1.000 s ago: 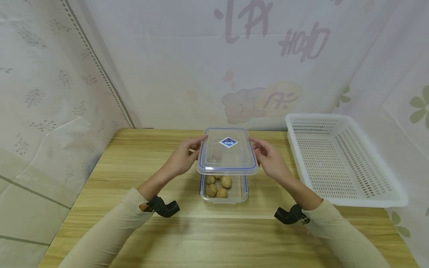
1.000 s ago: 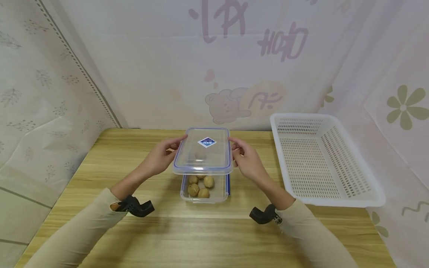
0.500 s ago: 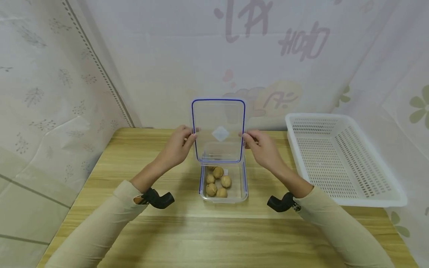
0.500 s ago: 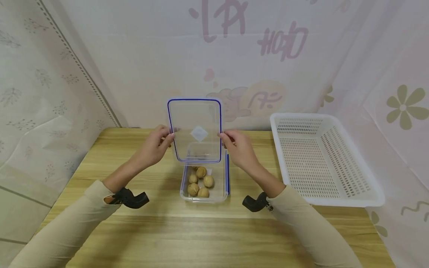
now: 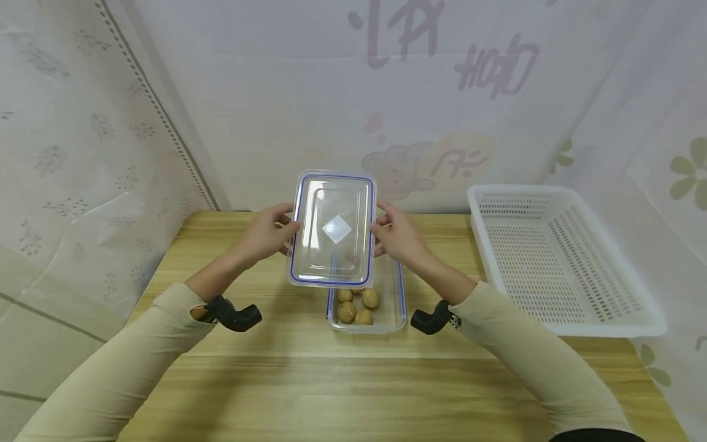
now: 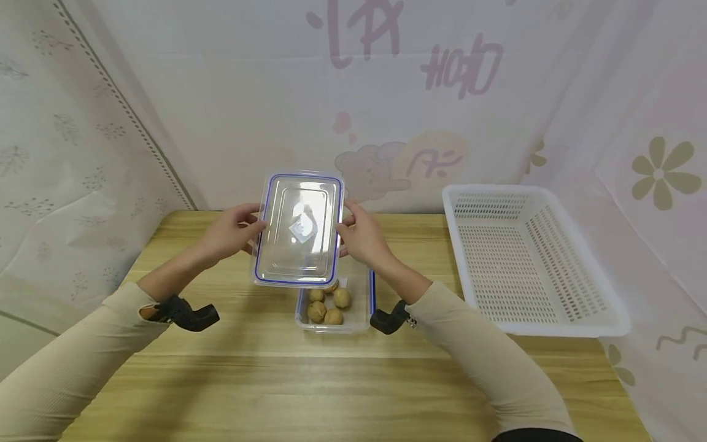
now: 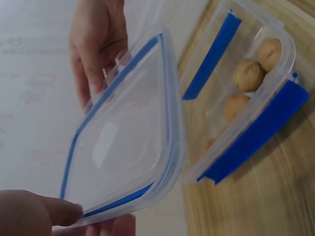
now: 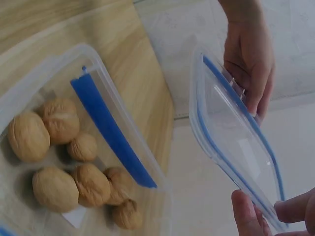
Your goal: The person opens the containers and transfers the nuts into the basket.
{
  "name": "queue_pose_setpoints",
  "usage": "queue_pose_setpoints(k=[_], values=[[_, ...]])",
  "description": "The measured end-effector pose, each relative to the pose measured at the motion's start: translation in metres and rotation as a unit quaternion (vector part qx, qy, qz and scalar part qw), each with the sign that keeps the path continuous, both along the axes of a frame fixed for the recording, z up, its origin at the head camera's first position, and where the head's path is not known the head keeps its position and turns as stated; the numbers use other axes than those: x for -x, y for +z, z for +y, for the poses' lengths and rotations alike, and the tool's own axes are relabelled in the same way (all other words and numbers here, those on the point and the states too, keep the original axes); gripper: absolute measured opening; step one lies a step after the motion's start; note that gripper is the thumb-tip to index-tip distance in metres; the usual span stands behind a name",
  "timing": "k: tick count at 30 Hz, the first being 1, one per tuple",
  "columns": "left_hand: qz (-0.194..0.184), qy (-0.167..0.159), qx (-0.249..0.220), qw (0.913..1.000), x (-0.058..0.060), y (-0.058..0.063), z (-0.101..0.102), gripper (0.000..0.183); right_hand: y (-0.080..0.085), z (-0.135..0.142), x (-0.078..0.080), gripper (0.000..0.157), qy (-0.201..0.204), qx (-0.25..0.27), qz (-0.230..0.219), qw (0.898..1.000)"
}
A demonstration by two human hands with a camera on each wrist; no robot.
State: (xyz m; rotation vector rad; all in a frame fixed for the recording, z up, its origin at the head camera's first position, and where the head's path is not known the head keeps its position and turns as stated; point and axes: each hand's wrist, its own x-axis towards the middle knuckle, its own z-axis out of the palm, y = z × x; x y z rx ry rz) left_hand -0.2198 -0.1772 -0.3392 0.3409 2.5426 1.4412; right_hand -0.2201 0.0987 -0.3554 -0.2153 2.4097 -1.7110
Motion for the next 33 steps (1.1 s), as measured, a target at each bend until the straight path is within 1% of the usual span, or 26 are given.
queue_pose_setpoints(k=[3, 5, 9, 12, 14, 18, 20, 25, 29, 31, 33], values=[[-0.044, -0.011, -0.001, 0.999, -0.001, 0.005, -0.013, 0.046, -0.003, -0.013, 0.002, 0.063, 0.014, -0.003, -0.026, 1.0], [-0.064, -0.016, 0.003, 0.9978, -0.001, 0.008, -0.022, 0.045, -0.004, -0.021, 0.002, 0.064, 0.023, -0.003, -0.04, 0.999], [-0.081, -0.02, 0.031, 0.996, 0.003, 0.009, -0.039, 0.041, -0.006, -0.038, 0.004, 0.063, 0.034, -0.003, -0.053, 0.998], [-0.092, -0.016, 0.052, 0.9942, 0.006, 0.008, -0.052, 0.043, -0.009, -0.051, 0.006, 0.063, 0.04, -0.015, -0.056, 0.998], [-0.108, -0.018, 0.055, 0.9925, 0.007, 0.008, -0.06, 0.046, -0.012, -0.06, 0.007, 0.064, 0.044, -0.014, -0.061, 0.997], [-0.139, -0.034, 0.051, 0.9885, 0.008, 0.005, -0.075, 0.05, -0.019, -0.076, 0.007, 0.068, 0.045, -0.013, -0.066, 0.997], [-0.156, -0.041, 0.055, 0.9855, 0.009, 0.002, -0.083, 0.051, -0.022, -0.084, 0.006, 0.068, 0.044, -0.011, -0.068, 0.997], [-0.203, -0.047, 0.075, 0.9751, 0.013, -0.008, -0.1, 0.051, -0.032, -0.105, 0.004, 0.071, 0.046, -0.038, -0.08, 0.995], [-0.238, -0.056, 0.09, 0.9654, 0.014, -0.018, -0.112, 0.05, -0.041, -0.119, 0.001, 0.071, 0.054, -0.076, -0.085, 0.992], [-0.251, -0.058, 0.092, 0.962, 0.014, -0.023, -0.116, 0.048, -0.045, -0.125, 0.0, 0.069, 0.059, -0.106, -0.08, 0.989], [-0.261, -0.06, 0.093, 0.9591, 0.014, -0.028, -0.12, 0.047, -0.051, -0.129, -0.002, 0.07, 0.061, -0.126, -0.079, 0.987]])
